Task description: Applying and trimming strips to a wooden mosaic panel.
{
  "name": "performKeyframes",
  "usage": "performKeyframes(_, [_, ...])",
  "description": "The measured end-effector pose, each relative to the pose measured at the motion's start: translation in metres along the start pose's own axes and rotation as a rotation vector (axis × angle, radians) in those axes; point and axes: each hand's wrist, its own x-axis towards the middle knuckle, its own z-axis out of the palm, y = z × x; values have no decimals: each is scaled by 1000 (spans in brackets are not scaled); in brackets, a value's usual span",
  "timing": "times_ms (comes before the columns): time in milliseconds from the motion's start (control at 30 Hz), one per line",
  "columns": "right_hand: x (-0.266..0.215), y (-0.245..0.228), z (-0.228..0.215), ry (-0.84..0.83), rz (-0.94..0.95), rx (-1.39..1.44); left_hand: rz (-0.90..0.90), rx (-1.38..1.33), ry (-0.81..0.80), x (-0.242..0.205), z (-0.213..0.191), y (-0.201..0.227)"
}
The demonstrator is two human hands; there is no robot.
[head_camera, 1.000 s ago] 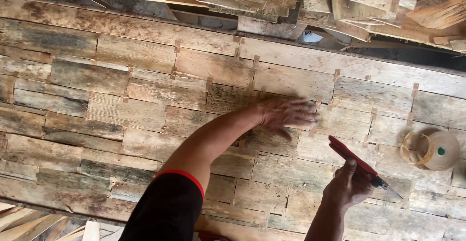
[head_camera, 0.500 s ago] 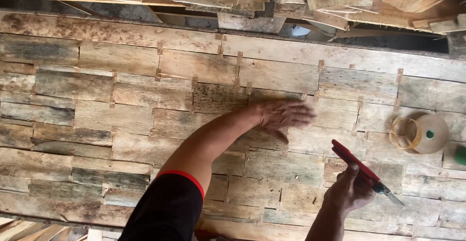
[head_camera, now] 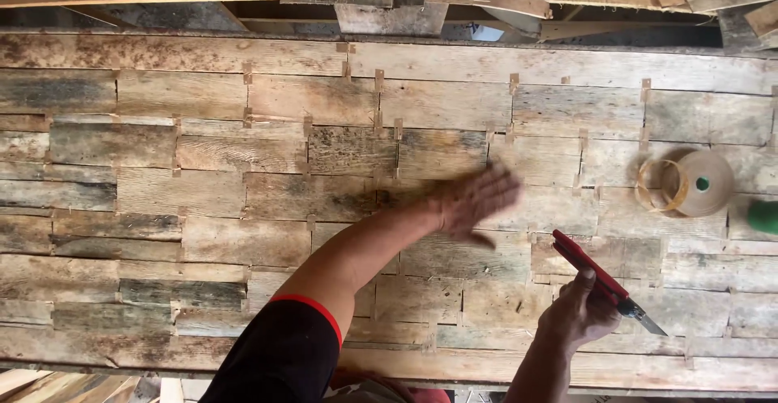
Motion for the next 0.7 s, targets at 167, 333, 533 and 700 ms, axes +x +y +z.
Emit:
performKeyframes(167, [0,0,-19,1,-36,-3,325,660,65,-20,33,1])
performKeyframes(333, [-1,18,-46,-6,-96,3,-293,575,675,-42,12,-17])
performKeyframes(533, [-20,12,-38,70,-4,7,-232,630,12,-55,11,54])
performKeyframes(700, [-24,9,-43,41,2,-11,-122,423,250,-74,15,53])
